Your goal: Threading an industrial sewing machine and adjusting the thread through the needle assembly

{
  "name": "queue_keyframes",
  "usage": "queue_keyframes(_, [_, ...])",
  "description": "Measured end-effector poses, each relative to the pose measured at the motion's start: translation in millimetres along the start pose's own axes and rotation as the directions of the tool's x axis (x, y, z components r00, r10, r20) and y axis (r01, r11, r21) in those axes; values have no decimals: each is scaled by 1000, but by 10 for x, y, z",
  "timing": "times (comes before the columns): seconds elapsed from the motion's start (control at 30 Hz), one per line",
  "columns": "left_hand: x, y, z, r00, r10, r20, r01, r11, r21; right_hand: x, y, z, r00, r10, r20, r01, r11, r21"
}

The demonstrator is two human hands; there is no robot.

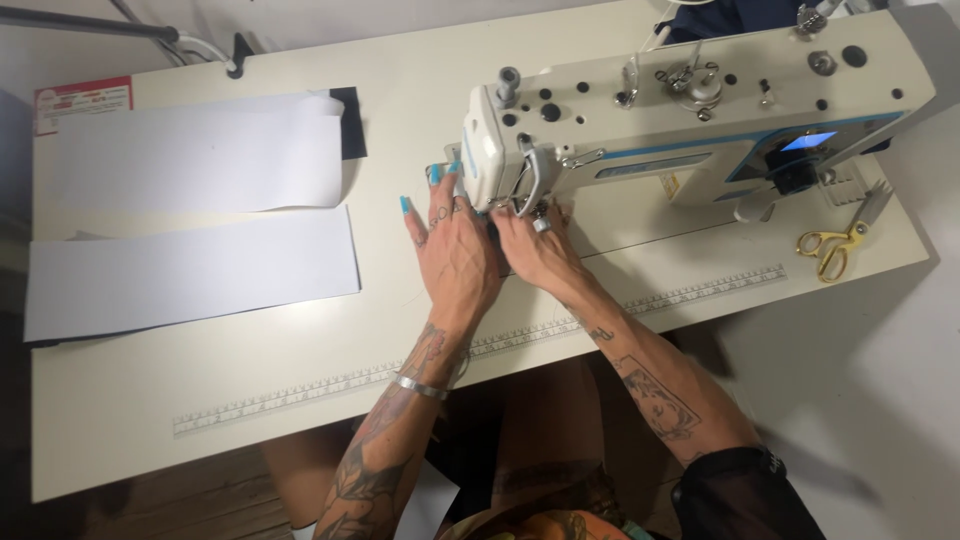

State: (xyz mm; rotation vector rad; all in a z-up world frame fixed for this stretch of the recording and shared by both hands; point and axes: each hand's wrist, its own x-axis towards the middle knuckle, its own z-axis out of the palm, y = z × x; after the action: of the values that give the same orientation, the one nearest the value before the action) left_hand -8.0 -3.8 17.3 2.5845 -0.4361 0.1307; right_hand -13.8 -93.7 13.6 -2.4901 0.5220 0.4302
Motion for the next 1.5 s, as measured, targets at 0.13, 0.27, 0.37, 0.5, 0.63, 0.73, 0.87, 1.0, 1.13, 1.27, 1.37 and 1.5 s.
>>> queue_keyframes(0.13, [1, -44, 37, 999, -12, 31, 13, 1000, -15, -238, -139, -95, 993, 110, -53, -111, 994, -19])
queue_keyframes(0.27, [2, -62, 15, 999, -18, 44, 20, 999, -46, 162, 230, 296, 994, 97, -45, -100, 993, -66])
queue_keyframes(0.37, [-7, -82, 32, 999, -8, 52, 12, 998, -66, 183, 209, 232, 997, 76, 22, -75, 997, -28])
queue_keyframes(0.5, [-16, -64, -21, 999, 8, 51, -5, 997, -71, 208, 107, 185, 997, 78, 17, -77, 997, -22])
queue_keyframes(0.63, [-23, -43, -72, 998, 2, 59, 2, 997, -74, 72, -8, 114, 991, 129, 24, -130, 991, 38])
queue_keyframes(0.73, [-41, -14, -147, 999, 31, 32, -29, 997, -67, 30, -37, 24, 997, 71, 6, -70, 997, -6])
queue_keyframes(0.87, [-45, -27, -98, 999, 22, 47, -19, 998, -52, 84, 99, 79, 996, 85, 17, -86, 995, 59])
queue_keyframes(1.0, [-35, -72, -23, 999, 25, 35, -22, 994, -107, 115, 202, 175, 999, 38, 17, -38, 999, 24])
queue_keyframes(1.13, [-19, -126, 63, 1000, 26, 10, -24, 989, -145, 266, 485, 387, 952, -235, -198, 207, 966, -154])
queue_keyframes(1.27, [-22, -146, 70, 1000, 23, 10, -21, 983, -185, 517, 772, 572, 777, -543, -319, 313, 772, -553])
queue_keyframes(1.37, [-4, -153, 86, 999, 37, -14, -39, 988, -148, 546, 869, 524, 712, -625, -321, 351, 711, -609])
queue_keyframes(1.5, [-26, -129, 50, 998, 48, -31, -51, 990, -129, 148, 525, 194, 793, -451, -409, 363, 889, -278])
